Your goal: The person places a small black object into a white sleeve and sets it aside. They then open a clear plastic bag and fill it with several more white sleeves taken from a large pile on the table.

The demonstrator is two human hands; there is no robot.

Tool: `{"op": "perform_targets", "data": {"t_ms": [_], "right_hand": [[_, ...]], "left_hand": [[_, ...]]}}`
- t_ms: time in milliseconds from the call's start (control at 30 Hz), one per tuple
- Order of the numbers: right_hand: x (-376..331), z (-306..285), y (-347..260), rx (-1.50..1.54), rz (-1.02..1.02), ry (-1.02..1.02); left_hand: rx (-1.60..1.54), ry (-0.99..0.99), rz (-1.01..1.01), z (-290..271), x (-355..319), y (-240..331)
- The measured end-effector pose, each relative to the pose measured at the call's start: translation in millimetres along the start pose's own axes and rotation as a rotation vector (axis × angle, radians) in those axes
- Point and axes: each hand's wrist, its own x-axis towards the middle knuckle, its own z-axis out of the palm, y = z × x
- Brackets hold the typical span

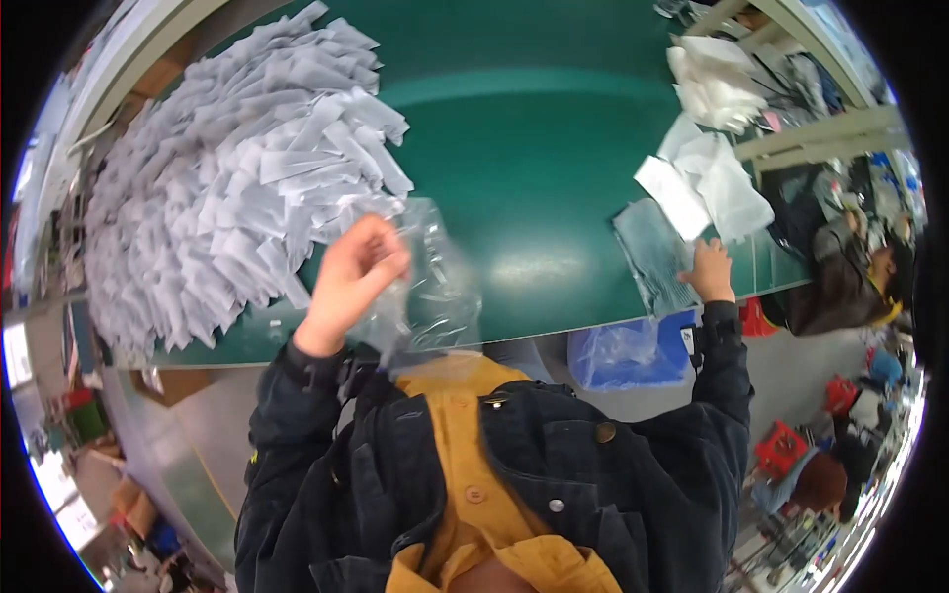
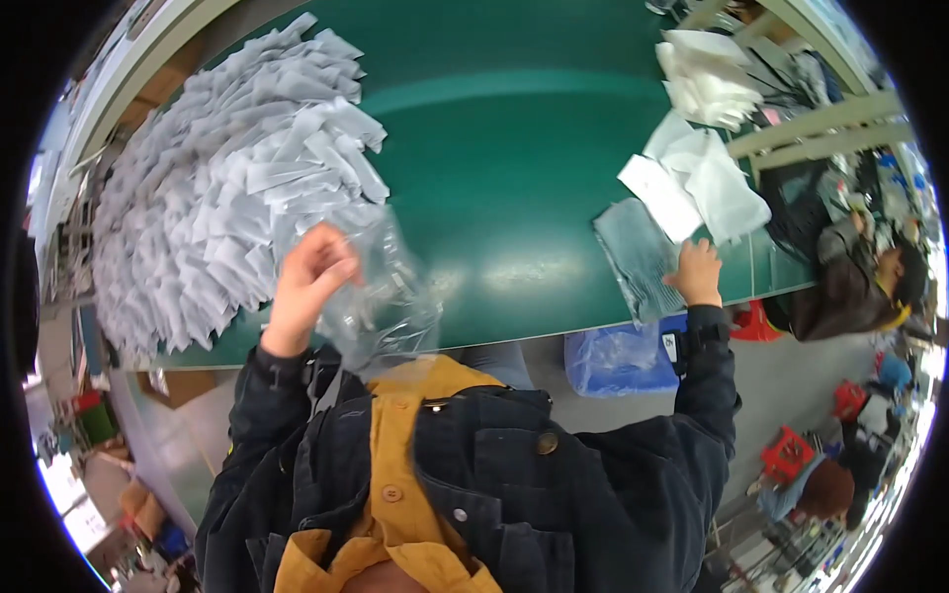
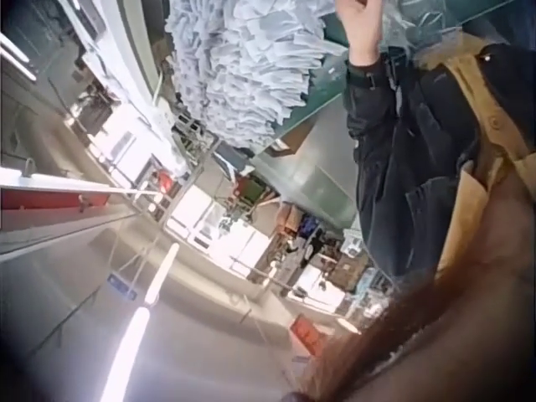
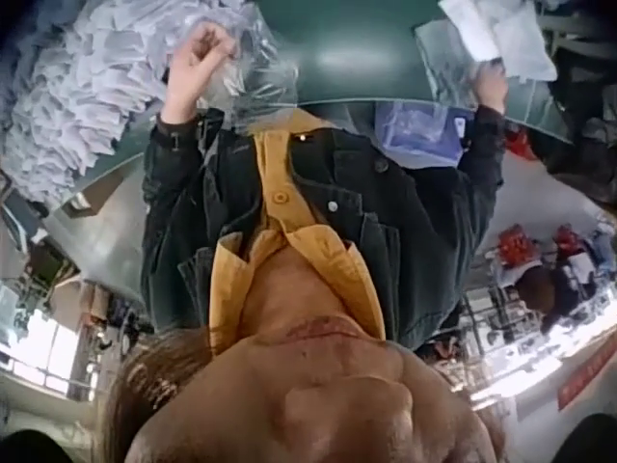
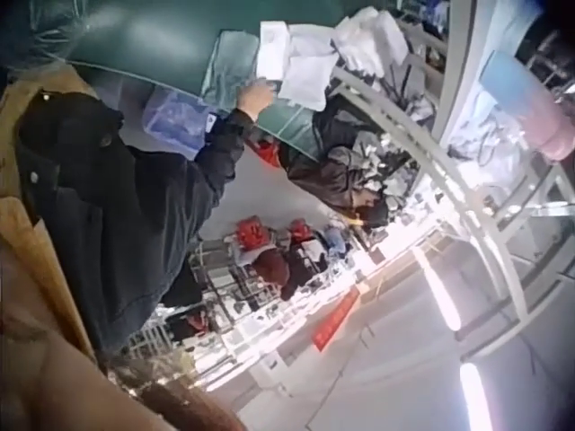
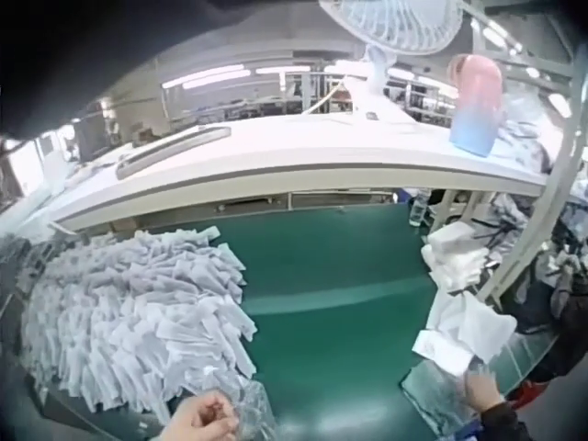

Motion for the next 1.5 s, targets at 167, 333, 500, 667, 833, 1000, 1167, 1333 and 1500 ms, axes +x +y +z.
{"op": "perform_targets", "data": {"t_ms": [167,333,500,667,833,1000,1167,1333,1500], "right_hand": [[2,-106,-125,1.251,-0.58,-0.015],[21,-126,-205,1.404,-0.719,-0.125],[40,-129,-202,1.458,-0.388,0.46],[58,-66,-171,1.414,-0.175,0.482],[32,-25,-160,0.735,-0.314,0.381],[12,-53,-161,0.354,-0.347,0.325],[36,-130,-253,0.923,-0.829,0.307],[111,-133,-409,0.802,-1.154,0.416],[151,-121,-475,0.529,-1.308,0.483]], "left_hand": [[0.174,0.014,-0.009,70,39,-8],[0.351,0.064,-0.043,112,63,-7],[0.787,0.221,0.13,101,76,-24],[1.119,0.457,0.493,84,105,-50],[1.105,0.055,0.429,106,123,-96],[0.938,0.191,0.332,69,73,-122],[1.035,0.676,0.052,-8,28,-157],[0.97,0.672,0.092,-14,26,-156],[0.889,0.594,0.071,-27,-14,-158]]}}
